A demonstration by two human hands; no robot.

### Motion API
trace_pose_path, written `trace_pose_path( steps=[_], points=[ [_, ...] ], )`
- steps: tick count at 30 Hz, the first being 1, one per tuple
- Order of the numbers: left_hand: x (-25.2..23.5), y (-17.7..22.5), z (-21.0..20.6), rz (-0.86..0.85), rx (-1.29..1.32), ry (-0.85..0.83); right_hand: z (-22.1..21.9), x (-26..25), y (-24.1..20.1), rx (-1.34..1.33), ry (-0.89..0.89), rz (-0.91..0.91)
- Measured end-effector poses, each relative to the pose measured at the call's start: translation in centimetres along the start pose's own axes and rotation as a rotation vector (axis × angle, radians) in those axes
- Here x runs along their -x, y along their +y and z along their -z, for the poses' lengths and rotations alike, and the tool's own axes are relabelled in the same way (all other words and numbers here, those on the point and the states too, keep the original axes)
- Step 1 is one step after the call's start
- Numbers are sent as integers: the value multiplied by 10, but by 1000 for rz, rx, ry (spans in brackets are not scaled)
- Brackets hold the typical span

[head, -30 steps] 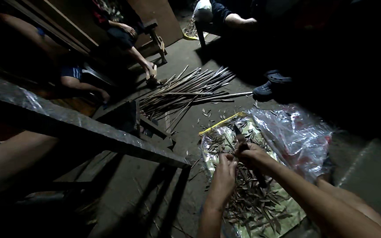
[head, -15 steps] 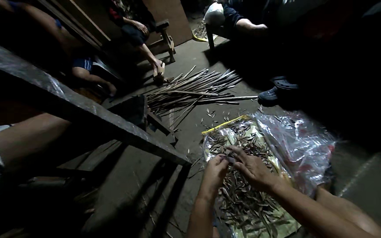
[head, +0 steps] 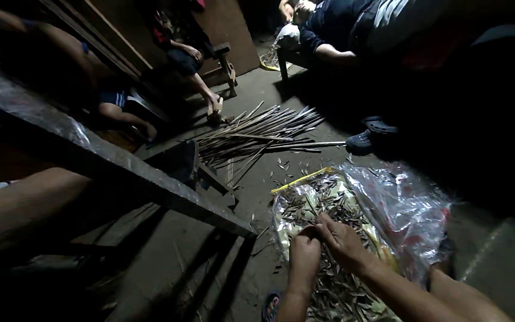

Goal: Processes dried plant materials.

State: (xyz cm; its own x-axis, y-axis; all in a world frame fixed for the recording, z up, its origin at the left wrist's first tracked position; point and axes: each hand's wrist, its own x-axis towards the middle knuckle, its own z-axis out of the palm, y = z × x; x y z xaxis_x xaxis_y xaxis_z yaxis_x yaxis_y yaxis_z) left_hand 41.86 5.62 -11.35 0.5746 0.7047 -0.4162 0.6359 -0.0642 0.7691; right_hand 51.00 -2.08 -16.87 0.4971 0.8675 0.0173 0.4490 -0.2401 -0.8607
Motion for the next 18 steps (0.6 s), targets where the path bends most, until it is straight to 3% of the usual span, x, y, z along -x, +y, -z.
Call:
trace_pose_path(
  steps=[6,10,13,18],
  points=[
    [13,-12,-22,-358,-213,44,12,-20,25,-350,-45,-416],
    [5,-6,-6,-228,-282,28,11,-17,20,-679,-181,-520],
    [1,0,-4,-124,-335,-22,16,-12,7,-867,-234,-498],
    [-1,-2,-3,-99,-325,-139,24,-14,11,-751,-236,-345]
  ],
)
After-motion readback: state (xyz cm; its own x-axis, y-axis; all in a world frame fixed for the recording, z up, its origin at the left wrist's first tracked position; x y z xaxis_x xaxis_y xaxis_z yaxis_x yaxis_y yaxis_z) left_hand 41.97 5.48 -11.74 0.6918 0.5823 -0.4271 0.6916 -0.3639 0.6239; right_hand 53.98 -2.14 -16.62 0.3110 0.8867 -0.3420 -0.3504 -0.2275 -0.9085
